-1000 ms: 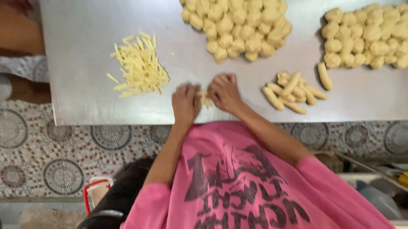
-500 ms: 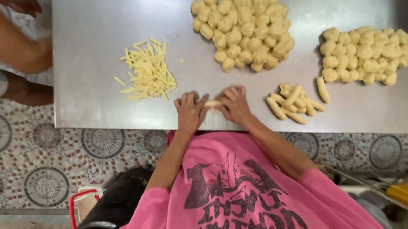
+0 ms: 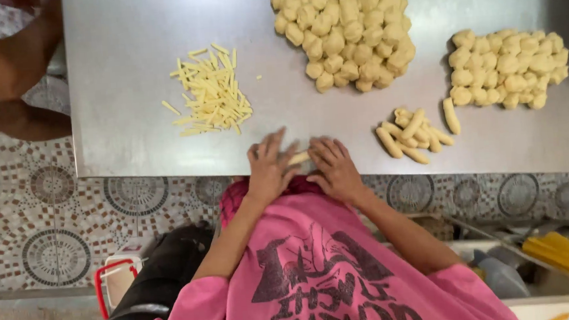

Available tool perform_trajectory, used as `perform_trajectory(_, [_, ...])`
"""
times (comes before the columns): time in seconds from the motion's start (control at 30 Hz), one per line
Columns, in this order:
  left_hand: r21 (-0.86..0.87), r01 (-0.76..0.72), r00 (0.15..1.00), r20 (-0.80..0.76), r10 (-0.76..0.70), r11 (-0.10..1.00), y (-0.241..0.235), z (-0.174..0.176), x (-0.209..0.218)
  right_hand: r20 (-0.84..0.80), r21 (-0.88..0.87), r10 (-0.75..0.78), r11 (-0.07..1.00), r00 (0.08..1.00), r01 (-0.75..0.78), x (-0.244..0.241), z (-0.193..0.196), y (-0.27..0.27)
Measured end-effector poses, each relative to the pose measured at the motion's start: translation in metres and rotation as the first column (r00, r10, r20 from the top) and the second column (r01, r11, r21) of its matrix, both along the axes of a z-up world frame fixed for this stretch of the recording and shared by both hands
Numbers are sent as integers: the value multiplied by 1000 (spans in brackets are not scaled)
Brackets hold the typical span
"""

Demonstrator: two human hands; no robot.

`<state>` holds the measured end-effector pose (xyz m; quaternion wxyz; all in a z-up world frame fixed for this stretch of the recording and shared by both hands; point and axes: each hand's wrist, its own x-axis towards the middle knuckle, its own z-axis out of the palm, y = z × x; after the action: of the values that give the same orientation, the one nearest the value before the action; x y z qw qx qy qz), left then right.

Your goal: The person flattens small dough balls on a metal table, places shredded cheese on top, and rolls them into cylindrical shapes. They repeat this process for multiple dough pieces, arranging the finished rolls on the table.

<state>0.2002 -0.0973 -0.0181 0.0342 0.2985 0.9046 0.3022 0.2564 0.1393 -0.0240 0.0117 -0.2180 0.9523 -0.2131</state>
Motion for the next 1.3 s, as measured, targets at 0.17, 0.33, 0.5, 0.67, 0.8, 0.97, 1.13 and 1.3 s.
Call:
perform_trajectory(0.17, [73,-157,985,89,150,985,-57,51,-11,10,76,-33,997,999,32,-19,-18,-55])
perform_trajectory(0.33, [-14,-235,962,141,235,972,-96,26,-24,-182,231,-181,948,966,221,-180,-34,-77])
perform_trajectory(0.5, [126,-181,982,72,173,975,-60,10,-87,-63,235,-108,964,992,120,-123,-8,-88])
perform_trajectory(0.67, [185,-116,990,103,98,976,28,5,-213,63,172,-73,983,995,62,-24,12,-82])
perform_trajectory(0.8, [58,-49,986,161,39,997,98,31,-279,-4,39,-77,996,997,77,-26,-24,-57])
perform_trajectory(0.97, [-322,55,998,38,-45,945,145,-14,-309,489,-160,-225,927,843,340,-13,28,10])
perform_trajectory(1.13, [-420,-3,998,-63,-26,908,141,-27,-293,273,-100,-481,847,833,522,0,77,107])
perform_trajectory(1.3, [578,-422,870,474,133,698,99,34,-183,206,-273,-572,745,794,608,-14,80,130])
